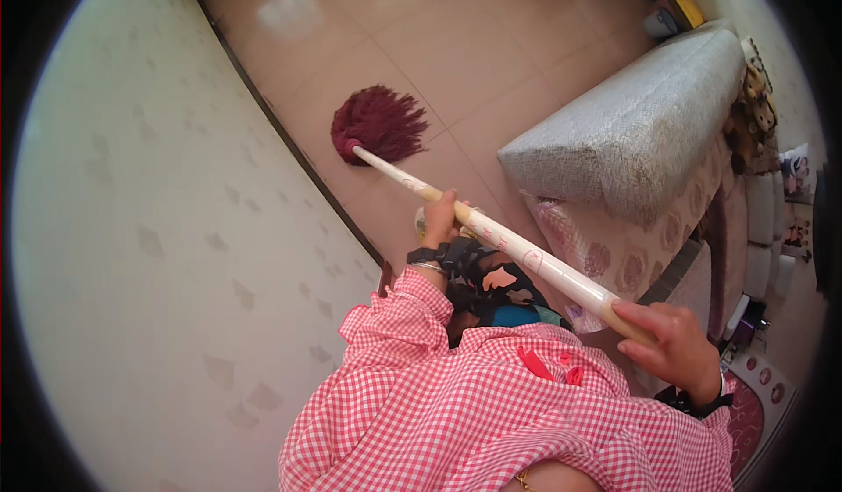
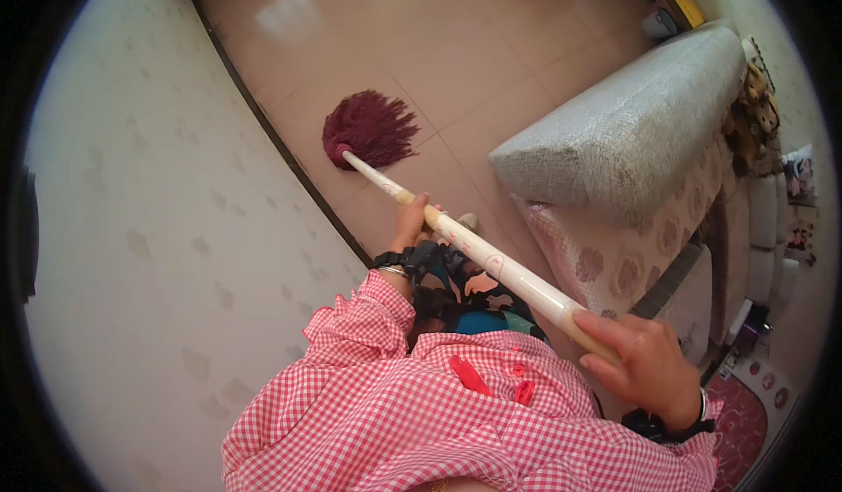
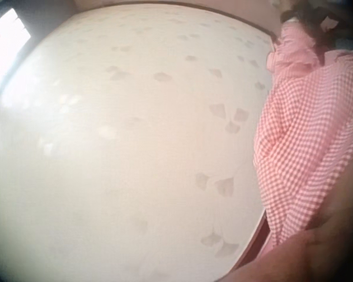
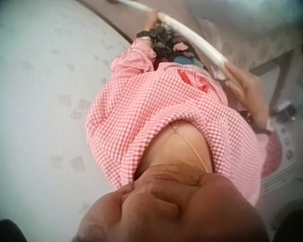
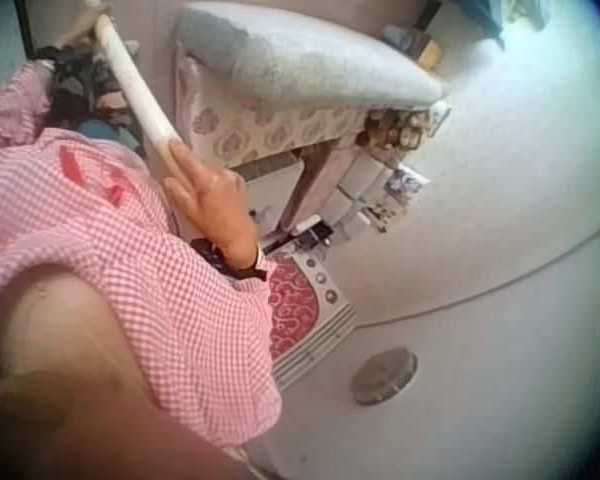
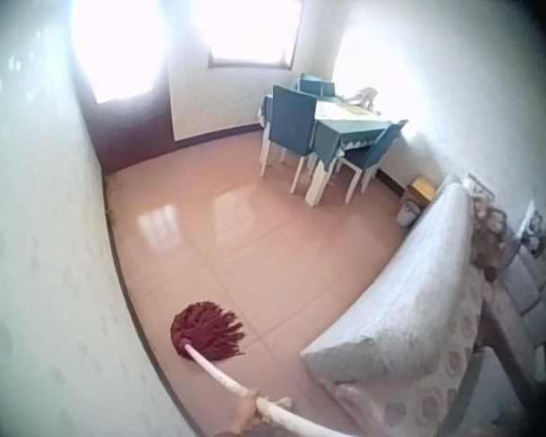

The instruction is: The person is mopping a tiled floor using a mop, moving chairs to clean around a dining table, and mopping the floor area underneath a bed.

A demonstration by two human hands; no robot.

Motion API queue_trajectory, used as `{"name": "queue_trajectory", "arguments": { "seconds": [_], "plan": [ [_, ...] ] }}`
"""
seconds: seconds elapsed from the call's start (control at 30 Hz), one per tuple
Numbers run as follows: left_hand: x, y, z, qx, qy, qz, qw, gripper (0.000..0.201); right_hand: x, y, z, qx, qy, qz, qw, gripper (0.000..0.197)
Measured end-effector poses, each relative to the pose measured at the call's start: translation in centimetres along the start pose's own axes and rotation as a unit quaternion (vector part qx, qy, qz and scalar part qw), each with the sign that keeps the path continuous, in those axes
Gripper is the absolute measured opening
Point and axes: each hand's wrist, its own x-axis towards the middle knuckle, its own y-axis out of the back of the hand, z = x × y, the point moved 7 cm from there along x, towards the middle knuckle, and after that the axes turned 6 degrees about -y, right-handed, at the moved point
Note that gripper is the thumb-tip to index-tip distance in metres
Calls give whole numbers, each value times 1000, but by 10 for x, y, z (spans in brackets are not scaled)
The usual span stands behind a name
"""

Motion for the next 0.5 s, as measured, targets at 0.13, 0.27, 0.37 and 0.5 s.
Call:
{"name": "queue_trajectory", "arguments": {
  "seconds": [0.13,0.27,0.37,0.5],
  "plan": [
    [-7,38,-14,-62,10,20,998,27,1,-6,-13,-86,42,-14,995,46],
    [-27,43,-46,-89,-6,34,995,23,-8,-9,2,-141,41,-30,989,45],
    [-48,41,-75,-110,9,48,993,21,-25,-8,20,-178,61,-37,981,44],
    [-82,32,-117,-126,39,46,990,20,-57,-20,71,-143,39,-27,989,44]
  ]
}}
